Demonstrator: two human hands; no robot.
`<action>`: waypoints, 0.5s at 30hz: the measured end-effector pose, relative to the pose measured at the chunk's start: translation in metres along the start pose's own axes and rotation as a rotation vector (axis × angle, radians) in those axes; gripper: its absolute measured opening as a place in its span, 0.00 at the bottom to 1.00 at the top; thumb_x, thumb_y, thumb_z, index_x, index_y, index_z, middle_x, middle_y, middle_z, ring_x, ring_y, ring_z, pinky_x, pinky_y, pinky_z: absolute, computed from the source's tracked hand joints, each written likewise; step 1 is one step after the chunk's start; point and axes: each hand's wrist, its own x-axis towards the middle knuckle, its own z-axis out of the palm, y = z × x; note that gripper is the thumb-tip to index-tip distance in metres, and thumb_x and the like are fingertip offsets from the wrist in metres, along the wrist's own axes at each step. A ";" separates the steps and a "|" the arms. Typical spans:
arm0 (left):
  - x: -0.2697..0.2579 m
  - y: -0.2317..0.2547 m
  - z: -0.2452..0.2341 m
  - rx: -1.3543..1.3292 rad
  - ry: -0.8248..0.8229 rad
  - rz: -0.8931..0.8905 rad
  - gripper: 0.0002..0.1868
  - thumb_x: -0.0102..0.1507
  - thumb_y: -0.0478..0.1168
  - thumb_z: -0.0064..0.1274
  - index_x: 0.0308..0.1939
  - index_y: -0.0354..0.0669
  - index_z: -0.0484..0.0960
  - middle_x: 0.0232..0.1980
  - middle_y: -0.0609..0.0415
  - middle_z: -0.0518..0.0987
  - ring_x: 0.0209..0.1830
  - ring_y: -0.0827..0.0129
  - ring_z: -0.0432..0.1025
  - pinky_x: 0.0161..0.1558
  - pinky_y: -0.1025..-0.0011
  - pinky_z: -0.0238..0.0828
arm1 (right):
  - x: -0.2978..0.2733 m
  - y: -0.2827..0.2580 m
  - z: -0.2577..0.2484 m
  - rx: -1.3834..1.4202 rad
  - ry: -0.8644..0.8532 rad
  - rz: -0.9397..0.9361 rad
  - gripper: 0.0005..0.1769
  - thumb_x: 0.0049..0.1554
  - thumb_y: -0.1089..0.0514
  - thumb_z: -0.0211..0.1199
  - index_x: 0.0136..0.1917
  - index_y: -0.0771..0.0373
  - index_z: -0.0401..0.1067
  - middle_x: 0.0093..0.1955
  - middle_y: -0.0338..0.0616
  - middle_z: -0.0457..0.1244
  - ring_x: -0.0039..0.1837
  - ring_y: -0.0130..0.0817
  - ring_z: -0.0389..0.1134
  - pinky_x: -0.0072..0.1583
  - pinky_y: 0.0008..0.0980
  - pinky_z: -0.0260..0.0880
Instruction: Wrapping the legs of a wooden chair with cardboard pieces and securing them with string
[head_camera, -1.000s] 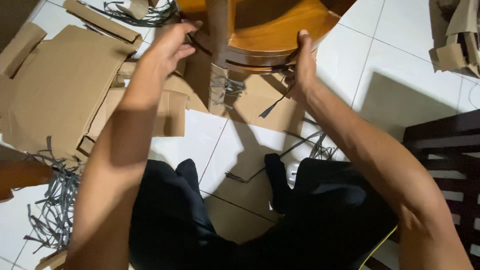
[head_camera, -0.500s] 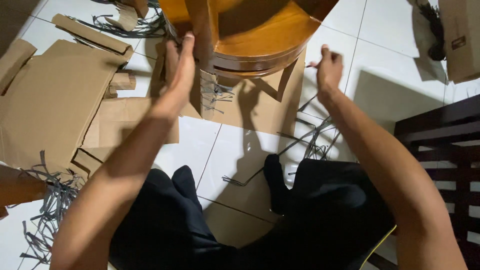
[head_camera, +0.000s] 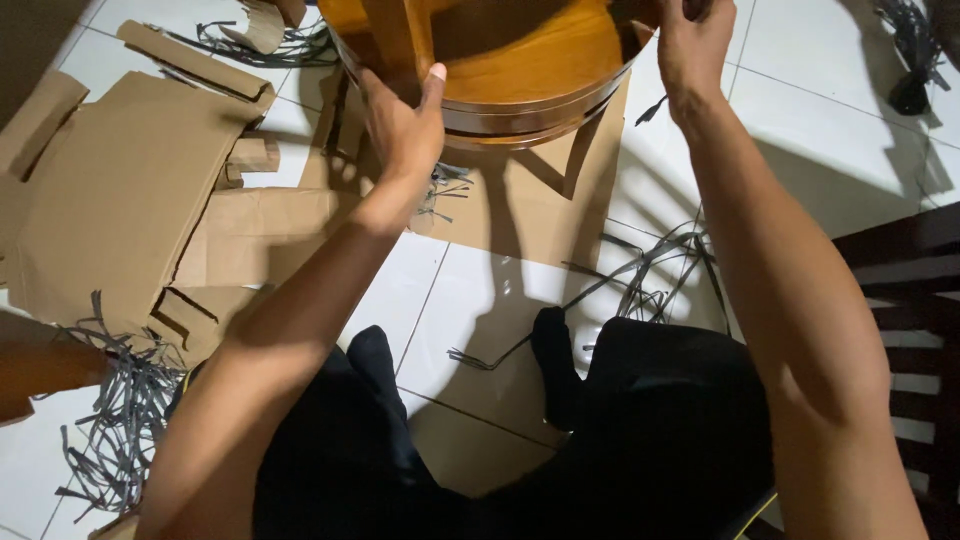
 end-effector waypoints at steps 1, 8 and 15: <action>0.003 -0.003 0.001 0.024 0.007 0.008 0.55 0.67 0.64 0.53 0.76 0.22 0.44 0.79 0.26 0.49 0.80 0.39 0.48 0.76 0.51 0.47 | 0.001 0.003 0.000 -0.038 0.012 -0.041 0.24 0.70 0.47 0.59 0.59 0.76 0.69 0.56 0.62 0.67 0.59 0.51 0.72 0.62 0.45 0.75; 0.058 -0.015 0.001 0.225 -0.045 -0.013 0.57 0.63 0.74 0.50 0.77 0.34 0.51 0.75 0.36 0.64 0.75 0.45 0.60 0.71 0.43 0.52 | 0.005 -0.013 0.007 -0.084 0.030 -0.017 0.21 0.71 0.52 0.60 0.59 0.78 0.67 0.58 0.64 0.68 0.60 0.52 0.72 0.63 0.44 0.75; 0.077 0.006 -0.048 -0.007 -0.150 -0.076 0.33 0.63 0.59 0.60 0.61 0.40 0.71 0.53 0.51 0.78 0.54 0.62 0.78 0.58 0.57 0.75 | -0.003 -0.014 0.022 -0.179 0.066 0.156 0.18 0.67 0.56 0.63 0.62 0.69 0.62 0.55 0.52 0.65 0.58 0.45 0.71 0.64 0.43 0.79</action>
